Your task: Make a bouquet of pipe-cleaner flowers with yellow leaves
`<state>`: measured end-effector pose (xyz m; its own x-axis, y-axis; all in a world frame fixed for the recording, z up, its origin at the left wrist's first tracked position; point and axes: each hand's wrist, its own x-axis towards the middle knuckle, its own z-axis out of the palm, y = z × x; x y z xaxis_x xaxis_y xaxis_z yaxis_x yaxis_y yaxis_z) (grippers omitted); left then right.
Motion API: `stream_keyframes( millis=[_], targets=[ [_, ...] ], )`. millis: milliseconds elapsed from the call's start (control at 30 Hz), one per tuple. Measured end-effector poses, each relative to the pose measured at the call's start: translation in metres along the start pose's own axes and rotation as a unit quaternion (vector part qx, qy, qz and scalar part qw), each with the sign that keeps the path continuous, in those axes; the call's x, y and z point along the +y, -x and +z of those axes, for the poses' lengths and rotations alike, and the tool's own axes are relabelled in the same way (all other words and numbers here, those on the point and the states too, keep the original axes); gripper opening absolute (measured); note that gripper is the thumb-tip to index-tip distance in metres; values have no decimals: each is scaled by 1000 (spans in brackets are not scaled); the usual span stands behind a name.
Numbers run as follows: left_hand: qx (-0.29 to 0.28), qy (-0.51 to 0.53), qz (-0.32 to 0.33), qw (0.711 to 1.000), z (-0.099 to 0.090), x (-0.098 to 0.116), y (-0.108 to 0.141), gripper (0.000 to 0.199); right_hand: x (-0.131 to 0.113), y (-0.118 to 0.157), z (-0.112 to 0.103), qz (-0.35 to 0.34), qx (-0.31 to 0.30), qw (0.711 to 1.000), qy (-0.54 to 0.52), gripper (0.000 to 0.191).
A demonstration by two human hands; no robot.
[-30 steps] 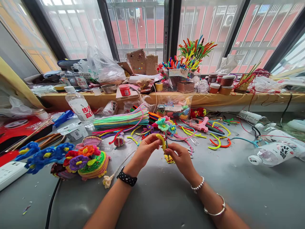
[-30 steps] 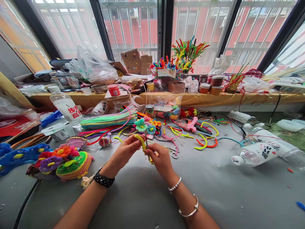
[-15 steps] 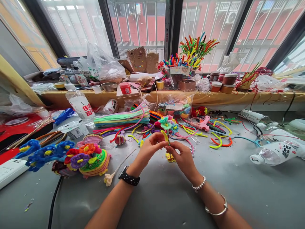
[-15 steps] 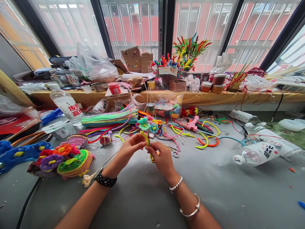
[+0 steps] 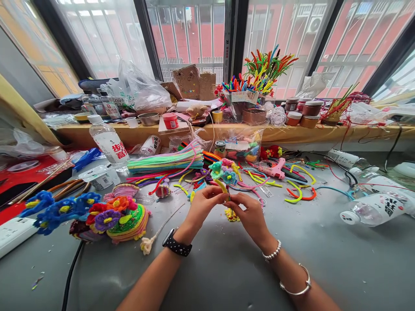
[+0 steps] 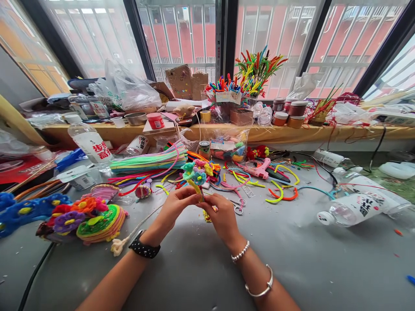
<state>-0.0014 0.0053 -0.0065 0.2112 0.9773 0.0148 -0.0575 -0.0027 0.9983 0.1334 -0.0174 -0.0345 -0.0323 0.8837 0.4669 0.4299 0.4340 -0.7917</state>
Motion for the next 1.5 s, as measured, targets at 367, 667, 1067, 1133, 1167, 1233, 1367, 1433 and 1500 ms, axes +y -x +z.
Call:
stream_keyframes(
  millis=[367, 667, 1067, 1133, 1167, 1233, 1367, 1433, 1500],
  targets=[
    [-11, -8, -1, 1000, 0, 2, 0, 22, 3, -2, 0, 44, -49, 995, -76, 24],
    [40, -94, 30, 994, 6, -11, 0, 23, 3, -2, 6, 115, -114, 972, -169, 25],
    [216, -467, -1, 857, -75, 19, -6, 29, 19, -10, -12, 109, 41, 981, -157, 24],
    [158, -550, -58, 818, -70, 13, -6, 27, 15, -9, -10, 109, 30, 983, -145, 23],
    [136, -587, -73, 795, -66, 10, -7, 23, 14, -8, -10, 108, 25, 984, -140, 23],
    [95, -634, -88, 762, -60, 6, -9, 17, 11, -7, -8, 102, 20, 986, -131, 22],
    [75, -643, -86, 758, -60, 3, -10, 13, 9, -8, -8, 96, 17, 988, -120, 22],
    [65, -638, -86, 763, -61, 3, -9, 17, 10, -8, -8, 95, 14, 988, -119, 22],
    [55, -646, -106, 754, -62, 1, -9, 28, 11, -8, -7, 95, 10, 988, -120, 22]
  ],
)
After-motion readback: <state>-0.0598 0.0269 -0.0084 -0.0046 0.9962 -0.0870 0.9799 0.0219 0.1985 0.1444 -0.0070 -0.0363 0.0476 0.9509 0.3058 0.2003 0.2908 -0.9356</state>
